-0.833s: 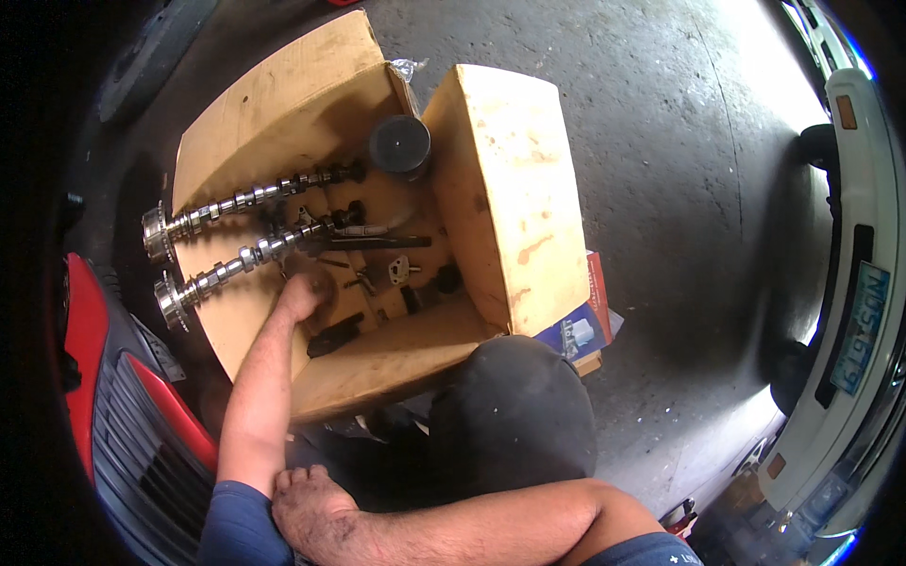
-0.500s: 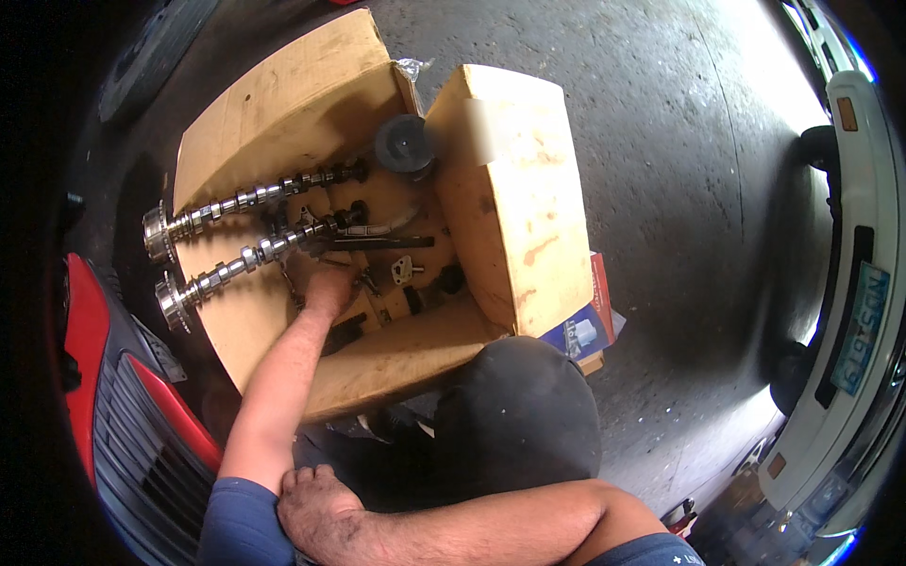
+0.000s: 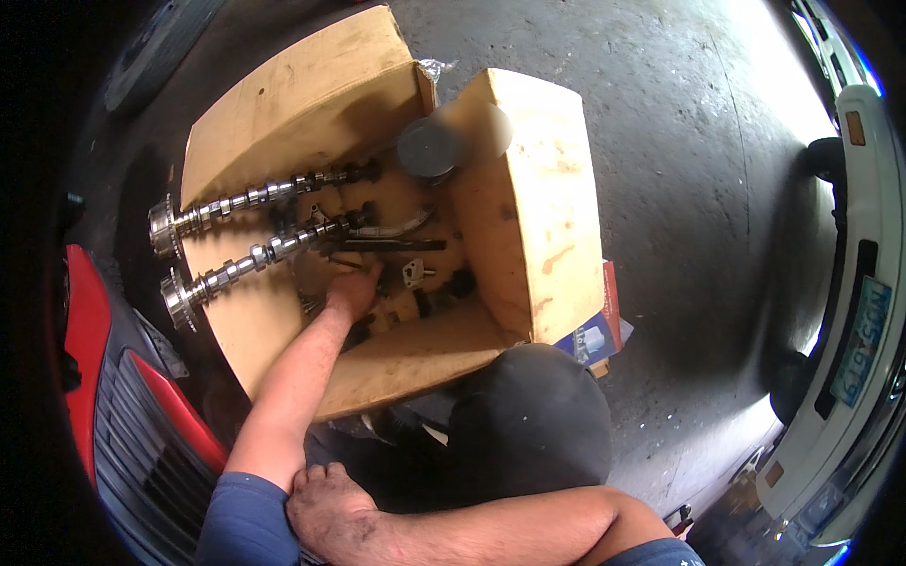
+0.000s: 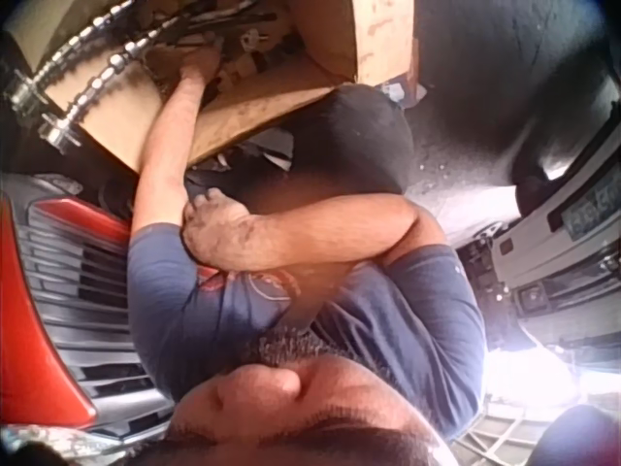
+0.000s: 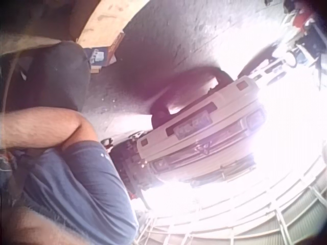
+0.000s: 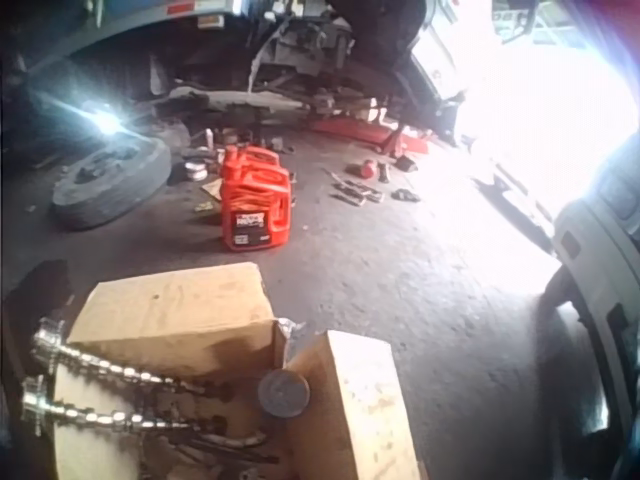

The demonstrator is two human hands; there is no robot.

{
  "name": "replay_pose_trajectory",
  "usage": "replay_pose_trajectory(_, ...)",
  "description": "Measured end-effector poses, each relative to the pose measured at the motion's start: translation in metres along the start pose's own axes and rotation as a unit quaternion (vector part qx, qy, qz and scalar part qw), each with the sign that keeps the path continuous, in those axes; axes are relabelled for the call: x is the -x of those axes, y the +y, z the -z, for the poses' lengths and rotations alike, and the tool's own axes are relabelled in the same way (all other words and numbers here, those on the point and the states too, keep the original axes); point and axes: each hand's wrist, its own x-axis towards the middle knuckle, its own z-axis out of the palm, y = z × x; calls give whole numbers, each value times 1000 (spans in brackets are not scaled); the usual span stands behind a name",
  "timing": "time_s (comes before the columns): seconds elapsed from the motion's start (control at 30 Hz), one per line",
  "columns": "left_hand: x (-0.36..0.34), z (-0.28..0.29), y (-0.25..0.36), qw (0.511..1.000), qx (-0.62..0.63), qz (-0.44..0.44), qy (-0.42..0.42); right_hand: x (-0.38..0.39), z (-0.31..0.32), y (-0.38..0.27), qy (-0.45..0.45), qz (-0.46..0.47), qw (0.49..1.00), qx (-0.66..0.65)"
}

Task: The person organizes bolts and gaskets on the front of a red car with the hood open, then retrieves small engine parts from a cardboard box on the floor. They place bolts into the cylinder head and handle a metal engine component, positioning it over the engine block.

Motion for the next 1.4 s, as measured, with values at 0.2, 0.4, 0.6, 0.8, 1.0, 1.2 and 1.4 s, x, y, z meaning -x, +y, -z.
replay_pose_trajectory(0.2,2,2,1,1000,-3,7,-17,4,-2,-8,16,-37,998,39)
replay_pose_trajectory(0.4,0,-7,-14,994,-54,-82,37,5,-5,-8,13,-58,997,57)
replay_pose_trajectory(0.6,3,-9,-11,999,-11,-28,45,6,-10,-8,10,-69,995,66)
replay_pose_trajectory(0.8,-3,-9,-7,998,-46,-40,19,9,-9,-6,-10,-59,997,57)
replay_pose_trajectory(1.0,3,-12,-17,998,-11,-61,11,9,-11,-7,-13,-45,997,54)
replay_pose_trajectory(1.2,36,-4,-45,1000,3,14,-24,7,-15,-9,16,-12,1000,5)
replay_pose_trajectory(1.4,36,-3,-26,1000,1,-28,-4,3,-19,-11,32,-20,999,-3)
